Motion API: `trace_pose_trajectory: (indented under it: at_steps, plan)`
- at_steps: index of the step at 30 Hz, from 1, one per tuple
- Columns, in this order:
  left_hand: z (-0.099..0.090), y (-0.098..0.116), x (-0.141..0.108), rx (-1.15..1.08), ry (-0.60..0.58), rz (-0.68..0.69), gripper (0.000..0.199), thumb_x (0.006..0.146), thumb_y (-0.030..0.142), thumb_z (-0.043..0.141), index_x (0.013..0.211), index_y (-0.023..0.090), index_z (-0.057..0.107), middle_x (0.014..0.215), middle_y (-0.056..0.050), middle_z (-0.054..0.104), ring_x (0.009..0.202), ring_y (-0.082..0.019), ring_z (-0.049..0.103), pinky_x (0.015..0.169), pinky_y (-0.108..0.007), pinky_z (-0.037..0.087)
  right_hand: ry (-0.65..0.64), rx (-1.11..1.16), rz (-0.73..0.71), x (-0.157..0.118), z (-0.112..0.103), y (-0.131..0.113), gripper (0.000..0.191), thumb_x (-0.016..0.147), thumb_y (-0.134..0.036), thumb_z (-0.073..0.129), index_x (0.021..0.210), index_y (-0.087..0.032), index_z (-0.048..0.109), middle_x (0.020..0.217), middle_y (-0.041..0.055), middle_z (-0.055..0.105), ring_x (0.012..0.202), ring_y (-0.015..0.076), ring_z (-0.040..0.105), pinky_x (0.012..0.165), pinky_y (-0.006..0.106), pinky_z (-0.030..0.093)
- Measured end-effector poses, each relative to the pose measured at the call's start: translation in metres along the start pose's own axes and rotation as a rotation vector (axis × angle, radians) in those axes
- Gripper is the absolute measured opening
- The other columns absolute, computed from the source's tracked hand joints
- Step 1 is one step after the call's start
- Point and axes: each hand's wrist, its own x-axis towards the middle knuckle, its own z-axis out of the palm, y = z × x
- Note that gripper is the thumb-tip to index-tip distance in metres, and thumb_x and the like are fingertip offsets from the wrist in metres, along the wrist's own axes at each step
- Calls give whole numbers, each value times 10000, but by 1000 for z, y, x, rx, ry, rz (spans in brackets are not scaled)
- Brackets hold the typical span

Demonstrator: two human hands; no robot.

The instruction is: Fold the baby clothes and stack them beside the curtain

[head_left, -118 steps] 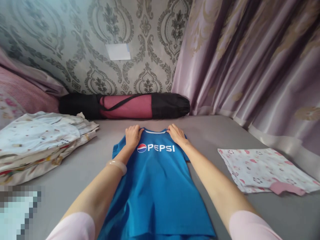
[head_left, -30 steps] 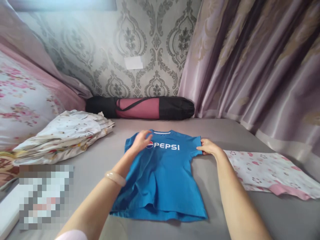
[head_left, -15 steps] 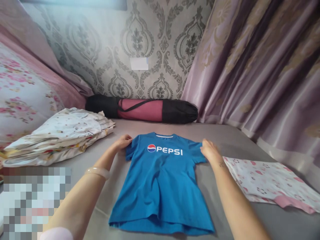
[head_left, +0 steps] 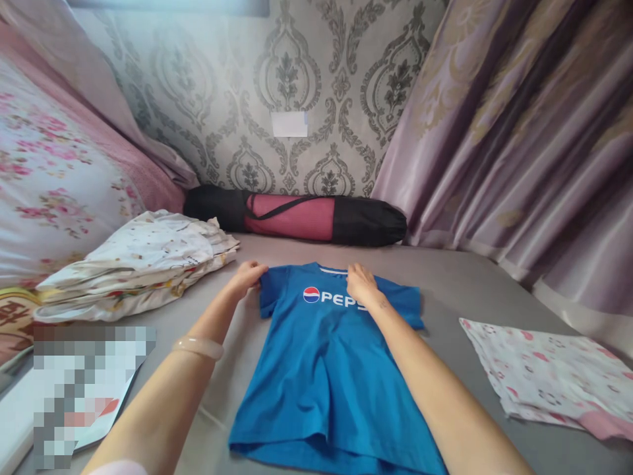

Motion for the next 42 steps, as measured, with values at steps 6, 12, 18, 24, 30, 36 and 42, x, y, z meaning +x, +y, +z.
trace_pose_trajectory:
  at_steps: [6,12,18,24,30,36,42]
  plan:
    - [-2,-2,4,-128,-33,-139,345,682,470,637,801,196,464,584,43,494,519,-117,522,517,-243,440,5,122,-346,13,14,-62,454,970,-181,299,1393,-107,443,1494,136,386,1393,224,303,1130,360,206]
    - [-14,0,3,-102,-276,-175,197,538,215,703,632,167,537,487,44,461,457,-99,437,427,-215,326,-84,205,-291,20,37,-79,570,1003,-354,226,1481,-51,291,1573,134,220,1459,238,126,1171,390,95]
    - [-31,-5,-5,-227,-534,130,279,499,129,539,741,187,665,760,-27,680,803,-177,618,746,-271,493,-58,203,-278,19,46,-76,616,998,-418,166,1496,-69,270,1582,100,199,1465,198,91,1174,365,48]
    - [-25,-9,-13,-145,-562,205,387,535,176,612,913,208,690,789,-6,702,832,-199,637,809,-312,499,-15,176,-283,15,48,-79,612,995,-454,170,1503,-132,279,1585,91,197,1464,212,98,1169,387,48]
    - [3,-15,-2,-106,-169,211,293,606,235,515,856,154,645,606,28,593,606,-145,559,587,-227,439,8,139,-287,13,49,-81,589,997,-463,194,1502,-176,295,1585,94,198,1463,227,104,1163,395,57]
    - [-4,-31,10,289,261,386,377,758,157,382,1057,188,610,716,-1,598,710,-167,576,642,-224,417,22,127,-288,13,50,-82,613,989,-500,214,1513,-184,266,1584,114,191,1463,238,103,1160,398,62]
    - [-21,-41,6,773,168,439,368,904,235,352,1187,282,582,1102,-72,668,928,-236,628,740,-273,412,40,129,-296,10,50,-83,618,973,-532,258,1499,-211,311,1582,111,204,1457,267,124,1157,418,65]
